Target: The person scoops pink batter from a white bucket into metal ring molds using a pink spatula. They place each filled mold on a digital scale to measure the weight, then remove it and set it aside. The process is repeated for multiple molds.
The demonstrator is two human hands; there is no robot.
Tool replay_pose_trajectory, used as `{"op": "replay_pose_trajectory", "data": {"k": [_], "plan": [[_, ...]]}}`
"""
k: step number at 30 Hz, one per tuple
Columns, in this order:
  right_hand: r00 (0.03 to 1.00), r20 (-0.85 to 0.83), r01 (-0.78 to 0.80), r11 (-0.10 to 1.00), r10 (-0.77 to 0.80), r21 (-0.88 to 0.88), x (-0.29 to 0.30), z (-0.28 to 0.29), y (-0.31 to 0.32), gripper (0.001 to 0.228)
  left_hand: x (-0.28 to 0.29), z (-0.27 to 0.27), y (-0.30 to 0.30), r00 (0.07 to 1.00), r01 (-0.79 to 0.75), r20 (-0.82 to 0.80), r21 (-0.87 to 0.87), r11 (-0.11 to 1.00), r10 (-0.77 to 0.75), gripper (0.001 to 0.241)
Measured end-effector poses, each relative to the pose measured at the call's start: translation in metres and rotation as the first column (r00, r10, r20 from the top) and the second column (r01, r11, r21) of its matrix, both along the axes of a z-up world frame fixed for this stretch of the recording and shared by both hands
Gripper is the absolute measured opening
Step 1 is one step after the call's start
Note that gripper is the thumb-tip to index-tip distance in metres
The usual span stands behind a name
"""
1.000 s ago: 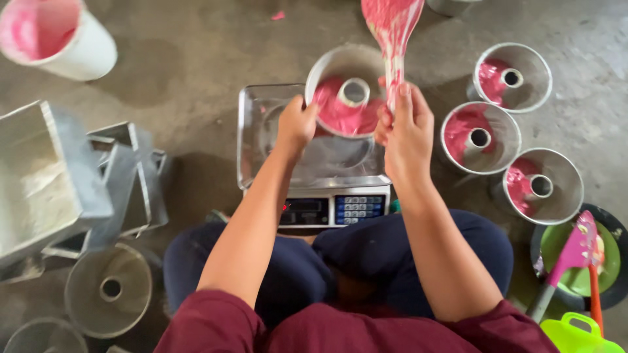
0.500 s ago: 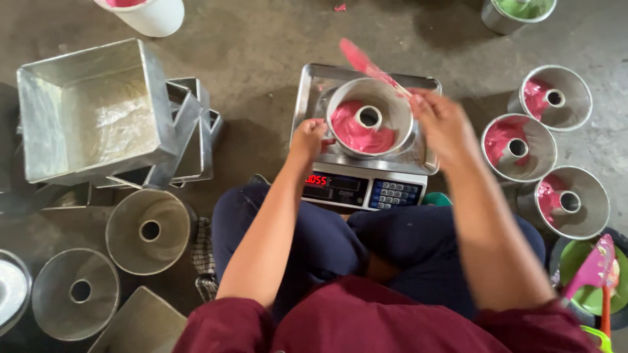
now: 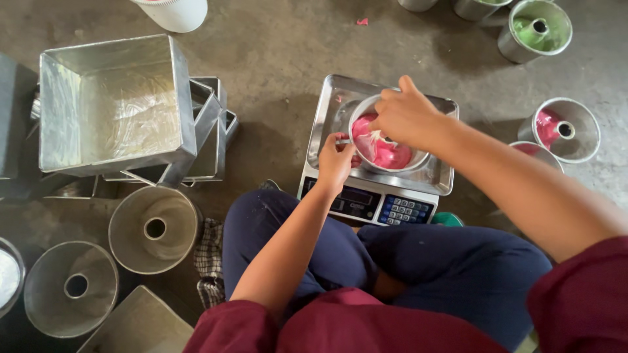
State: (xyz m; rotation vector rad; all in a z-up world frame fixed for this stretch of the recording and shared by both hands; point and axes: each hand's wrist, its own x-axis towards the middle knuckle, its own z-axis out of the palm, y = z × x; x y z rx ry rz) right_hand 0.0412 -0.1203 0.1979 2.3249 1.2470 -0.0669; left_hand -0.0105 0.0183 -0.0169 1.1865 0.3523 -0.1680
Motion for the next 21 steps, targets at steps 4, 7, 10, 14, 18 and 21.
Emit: {"op": "replay_pose_trajectory", "data": {"k": [4,7,10,14,18,21], "plan": [[0.996,-0.001,0.094,0.994,-0.094,0.049,0.017,0.009,0.006,0.020,0.008,0.002,0.010,1.000,0.020,0.002,-0.024,0.999,-0.020,0.032],[0.983,-0.004,0.184,0.981,-0.184,0.057,0.024,0.009,0.008,0.019,0.008,0.003,0.009,0.999,0.043,0.027,-0.021,0.999,-0.042,0.034],[0.980,-0.016,0.197,0.980,-0.197,-0.017,0.026,0.004,0.013,0.019,0.011,0.009,0.005,0.999,0.015,0.037,-0.007,1.000,-0.014,0.035],[0.947,-0.021,0.320,0.944,-0.319,0.086,0.036,-0.007,0.004,0.015,0.010,0.005,0.008,0.999,0.023,0.042,0.059,0.998,-0.026,0.036],[0.919,-0.002,0.394,0.919,-0.394,0.009,0.048,-0.013,0.002,0.013,0.016,0.004,0.003,0.999,0.037,0.030,0.055,0.998,-0.039,0.038],[0.943,-0.055,0.330,0.943,-0.328,0.032,0.048,-0.009,0.013,0.011,0.017,0.001,0.009,0.999,0.043,0.012,0.037,0.998,-0.043,0.039]]}}
